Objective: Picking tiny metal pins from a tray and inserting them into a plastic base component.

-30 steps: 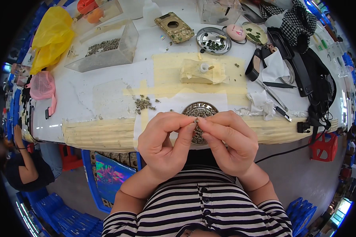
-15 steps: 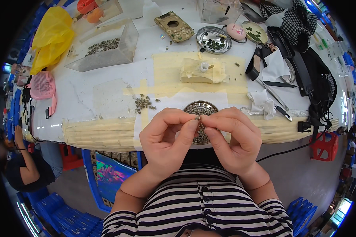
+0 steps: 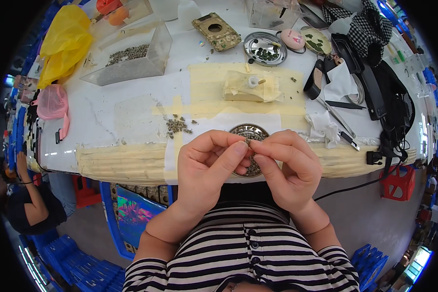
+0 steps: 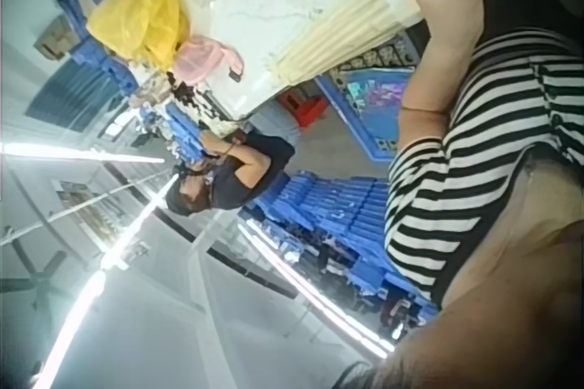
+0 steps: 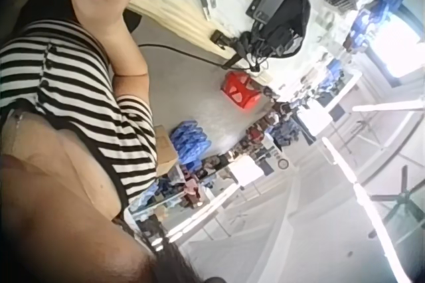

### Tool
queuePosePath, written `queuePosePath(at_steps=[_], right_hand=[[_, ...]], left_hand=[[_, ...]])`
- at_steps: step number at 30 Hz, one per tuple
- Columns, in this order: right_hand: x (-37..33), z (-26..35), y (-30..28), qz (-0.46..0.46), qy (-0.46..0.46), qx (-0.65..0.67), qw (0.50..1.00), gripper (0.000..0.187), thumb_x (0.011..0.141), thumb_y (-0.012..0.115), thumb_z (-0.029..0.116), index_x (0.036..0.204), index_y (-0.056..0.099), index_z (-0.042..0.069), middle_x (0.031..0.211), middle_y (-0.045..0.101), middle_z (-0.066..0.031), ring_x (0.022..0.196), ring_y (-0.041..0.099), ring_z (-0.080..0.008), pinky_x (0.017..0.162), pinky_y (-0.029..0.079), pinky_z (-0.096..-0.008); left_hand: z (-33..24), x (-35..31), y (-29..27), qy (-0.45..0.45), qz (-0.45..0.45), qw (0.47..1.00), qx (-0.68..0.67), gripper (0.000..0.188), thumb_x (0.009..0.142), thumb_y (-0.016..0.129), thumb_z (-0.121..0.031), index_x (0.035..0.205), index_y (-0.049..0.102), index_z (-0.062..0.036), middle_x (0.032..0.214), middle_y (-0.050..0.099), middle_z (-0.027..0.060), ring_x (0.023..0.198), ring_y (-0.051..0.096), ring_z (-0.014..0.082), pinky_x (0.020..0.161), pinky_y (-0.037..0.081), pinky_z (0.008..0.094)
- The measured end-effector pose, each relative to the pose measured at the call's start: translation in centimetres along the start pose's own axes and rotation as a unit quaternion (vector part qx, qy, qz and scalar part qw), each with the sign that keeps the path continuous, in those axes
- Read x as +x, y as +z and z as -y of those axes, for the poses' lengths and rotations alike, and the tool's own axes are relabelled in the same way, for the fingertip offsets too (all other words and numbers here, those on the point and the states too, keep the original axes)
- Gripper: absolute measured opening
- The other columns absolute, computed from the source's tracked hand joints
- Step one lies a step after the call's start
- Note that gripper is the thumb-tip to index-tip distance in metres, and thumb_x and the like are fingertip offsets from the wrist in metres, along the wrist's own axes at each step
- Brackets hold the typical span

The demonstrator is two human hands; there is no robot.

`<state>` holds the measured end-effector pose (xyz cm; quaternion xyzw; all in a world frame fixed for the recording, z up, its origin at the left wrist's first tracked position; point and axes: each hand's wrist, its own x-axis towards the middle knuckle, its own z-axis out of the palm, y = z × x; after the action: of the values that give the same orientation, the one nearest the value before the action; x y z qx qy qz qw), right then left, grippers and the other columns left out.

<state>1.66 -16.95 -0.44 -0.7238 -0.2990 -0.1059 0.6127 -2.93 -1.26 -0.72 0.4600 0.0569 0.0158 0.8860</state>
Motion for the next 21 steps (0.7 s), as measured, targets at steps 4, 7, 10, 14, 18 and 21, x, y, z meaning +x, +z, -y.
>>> queuePosePath(at_steps=[4, 7, 10, 14, 18, 21], right_hand=[[0.04, 0.19, -0.01, 0.009, 0.01, 0.004, 1.0, 0.024, 0.078, 0.072, -0.007, 0.101, 0.074, 0.0, 0.087, 0.067, -0.0099, 0.074, 0.064, -0.0174, 0.064, 0.051, -0.0258], [0.0, 0.15, 0.01, 0.008, 0.009, 0.004, 1.0, 0.024, 0.078, 0.072, -0.007, 0.102, 0.073, 0.0, 0.087, 0.067, -0.0099, 0.075, 0.064, -0.0174, 0.064, 0.051, -0.0257], [-0.06, 0.21, 0.08, 0.007, 0.002, -0.009, 1.0, 0.024, 0.079, 0.072, -0.007, 0.102, 0.073, 0.0, 0.087, 0.067, -0.0097, 0.075, 0.064, -0.0174, 0.064, 0.052, -0.0257], [-0.08, 0.19, 0.17, 0.005, -0.005, -0.016, 1.0, 0.024, 0.079, 0.072, -0.007, 0.102, 0.073, 0.0, 0.087, 0.067, -0.0095, 0.075, 0.064, -0.0174, 0.064, 0.051, -0.0258], [-0.05, 0.18, 0.15, 0.001, -0.011, -0.02, 1.0, 0.024, 0.079, 0.073, -0.006, 0.102, 0.073, 0.0, 0.087, 0.067, -0.0096, 0.075, 0.064, -0.0176, 0.063, 0.051, -0.0258], [-0.03, 0.17, 0.15, 0.0, -0.011, -0.015, 1.0, 0.023, 0.078, 0.073, -0.006, 0.101, 0.073, -0.001, 0.086, 0.067, -0.0096, 0.074, 0.064, -0.0178, 0.063, 0.051, -0.0259]], left_hand=[[0.0, 0.01, -0.31, -0.013, 0.004, 1.0, -0.008, 0.013, 0.095, 0.063, -0.007, 0.103, 0.065, 0.0026, 0.092, 0.071, 0.0096, 0.079, 0.067, 0.011, 0.069, 0.056, 0.023], [-0.15, 0.0, -0.18, -0.01, 0.001, 1.0, 0.003, 0.013, 0.095, 0.063, -0.008, 0.103, 0.065, 0.0026, 0.091, 0.07, 0.0092, 0.078, 0.067, 0.0109, 0.069, 0.056, 0.023], [-0.3, -0.05, -0.03, -0.004, -0.006, 1.0, 0.016, 0.013, 0.096, 0.063, -0.008, 0.104, 0.065, 0.0027, 0.091, 0.07, 0.0089, 0.078, 0.067, 0.0106, 0.069, 0.055, 0.0227], [-0.31, -0.04, 0.0, 0.005, -0.009, 0.999, 0.032, 0.013, 0.096, 0.062, -0.007, 0.104, 0.065, 0.0031, 0.091, 0.07, 0.0087, 0.078, 0.066, 0.0102, 0.07, 0.055, 0.0225], [-0.01, -0.18, 0.28, 0.052, -0.019, 0.995, 0.077, 0.012, 0.094, 0.063, -0.003, 0.105, 0.065, 0.0038, 0.09, 0.07, 0.0083, 0.079, 0.066, 0.0092, 0.069, 0.054, 0.0218], [0.67, -0.04, 0.28, 0.158, -0.037, 0.97, 0.179, 0.012, 0.09, 0.065, 0.003, 0.102, 0.066, 0.004, 0.088, 0.069, 0.0085, 0.078, 0.065, 0.011, 0.068, 0.053, 0.0227]])
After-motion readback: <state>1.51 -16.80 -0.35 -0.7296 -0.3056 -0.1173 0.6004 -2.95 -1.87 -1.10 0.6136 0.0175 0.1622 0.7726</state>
